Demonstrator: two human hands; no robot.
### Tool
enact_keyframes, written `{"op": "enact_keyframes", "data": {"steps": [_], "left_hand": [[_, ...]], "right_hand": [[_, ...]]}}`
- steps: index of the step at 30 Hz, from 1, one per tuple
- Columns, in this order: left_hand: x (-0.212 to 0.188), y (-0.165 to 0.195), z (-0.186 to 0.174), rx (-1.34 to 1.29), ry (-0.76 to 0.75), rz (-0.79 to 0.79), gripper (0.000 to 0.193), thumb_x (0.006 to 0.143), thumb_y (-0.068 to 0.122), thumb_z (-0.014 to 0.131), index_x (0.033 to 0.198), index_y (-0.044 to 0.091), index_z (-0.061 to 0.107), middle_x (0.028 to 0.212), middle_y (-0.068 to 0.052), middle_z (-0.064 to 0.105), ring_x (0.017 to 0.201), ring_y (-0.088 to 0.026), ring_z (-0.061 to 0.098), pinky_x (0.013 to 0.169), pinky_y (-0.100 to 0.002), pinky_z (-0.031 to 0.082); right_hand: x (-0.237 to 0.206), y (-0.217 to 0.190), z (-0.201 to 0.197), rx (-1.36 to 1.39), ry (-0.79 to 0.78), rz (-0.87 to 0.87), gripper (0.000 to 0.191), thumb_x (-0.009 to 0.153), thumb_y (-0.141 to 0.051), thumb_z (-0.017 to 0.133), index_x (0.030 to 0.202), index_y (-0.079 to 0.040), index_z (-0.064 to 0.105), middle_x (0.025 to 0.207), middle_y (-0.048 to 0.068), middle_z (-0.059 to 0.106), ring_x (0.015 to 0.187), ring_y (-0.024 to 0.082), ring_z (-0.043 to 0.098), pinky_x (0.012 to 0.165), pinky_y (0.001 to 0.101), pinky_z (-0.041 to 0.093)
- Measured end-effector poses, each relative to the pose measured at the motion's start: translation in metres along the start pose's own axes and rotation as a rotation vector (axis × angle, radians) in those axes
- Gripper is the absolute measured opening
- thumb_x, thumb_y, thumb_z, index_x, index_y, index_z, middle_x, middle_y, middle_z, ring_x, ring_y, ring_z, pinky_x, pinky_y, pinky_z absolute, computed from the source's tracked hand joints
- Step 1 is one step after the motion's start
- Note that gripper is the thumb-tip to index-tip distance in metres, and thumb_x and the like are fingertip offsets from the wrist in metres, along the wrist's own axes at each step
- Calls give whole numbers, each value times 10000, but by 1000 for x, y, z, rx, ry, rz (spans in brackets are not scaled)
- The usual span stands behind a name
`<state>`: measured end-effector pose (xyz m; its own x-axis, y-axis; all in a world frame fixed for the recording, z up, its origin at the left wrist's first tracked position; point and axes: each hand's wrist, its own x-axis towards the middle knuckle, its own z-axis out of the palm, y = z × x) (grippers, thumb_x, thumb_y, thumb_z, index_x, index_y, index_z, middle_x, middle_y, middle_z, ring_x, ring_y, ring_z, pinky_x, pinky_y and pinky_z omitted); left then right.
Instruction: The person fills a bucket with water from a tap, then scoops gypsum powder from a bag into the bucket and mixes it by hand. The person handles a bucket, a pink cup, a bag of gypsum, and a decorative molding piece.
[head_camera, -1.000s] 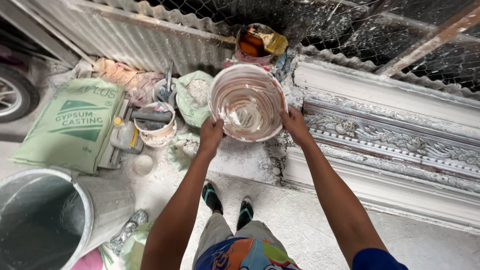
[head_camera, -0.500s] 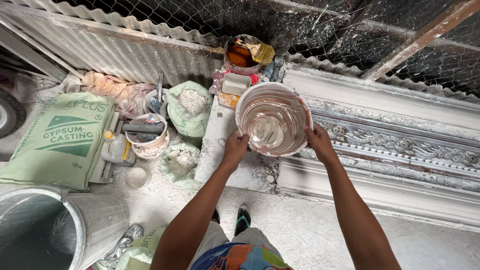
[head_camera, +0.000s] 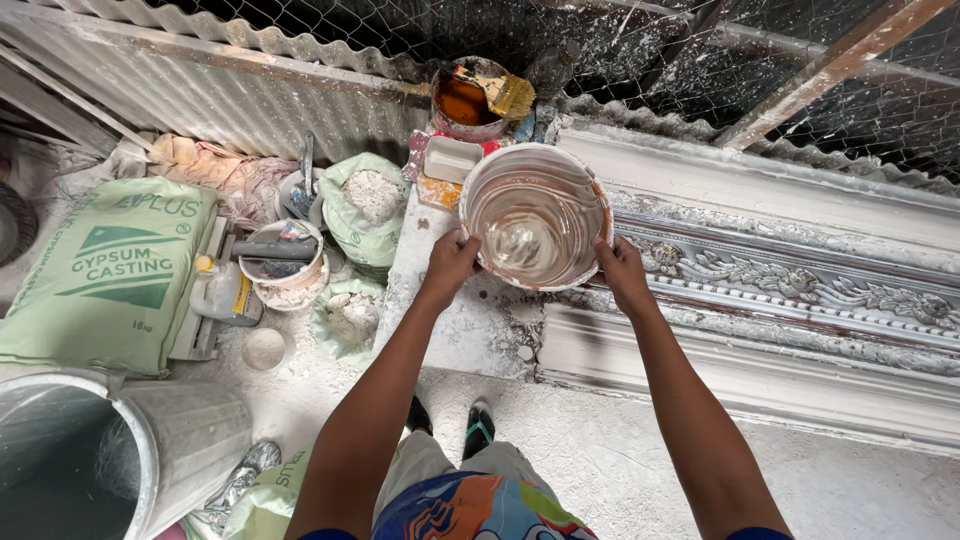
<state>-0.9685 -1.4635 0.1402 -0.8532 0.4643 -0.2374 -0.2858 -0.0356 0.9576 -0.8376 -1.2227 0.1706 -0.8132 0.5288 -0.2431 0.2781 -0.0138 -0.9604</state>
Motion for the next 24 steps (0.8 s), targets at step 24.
{"op": "enact_keyframes", "data": {"steps": [24], "left_hand": [[-220, -156, -145, -283, 521, -305, 515, 1018, 450, 492, 1315, 30, 487, 1187, -103, 637, 937, -242, 697, 804, -398, 551]], "right_hand": [[-124, 44, 151, -375, -177, -680, 457, 1035, -136, 587, 1440, 16, 438, 1474, 186, 406, 1303, 298, 488, 1052, 410, 451]]}}
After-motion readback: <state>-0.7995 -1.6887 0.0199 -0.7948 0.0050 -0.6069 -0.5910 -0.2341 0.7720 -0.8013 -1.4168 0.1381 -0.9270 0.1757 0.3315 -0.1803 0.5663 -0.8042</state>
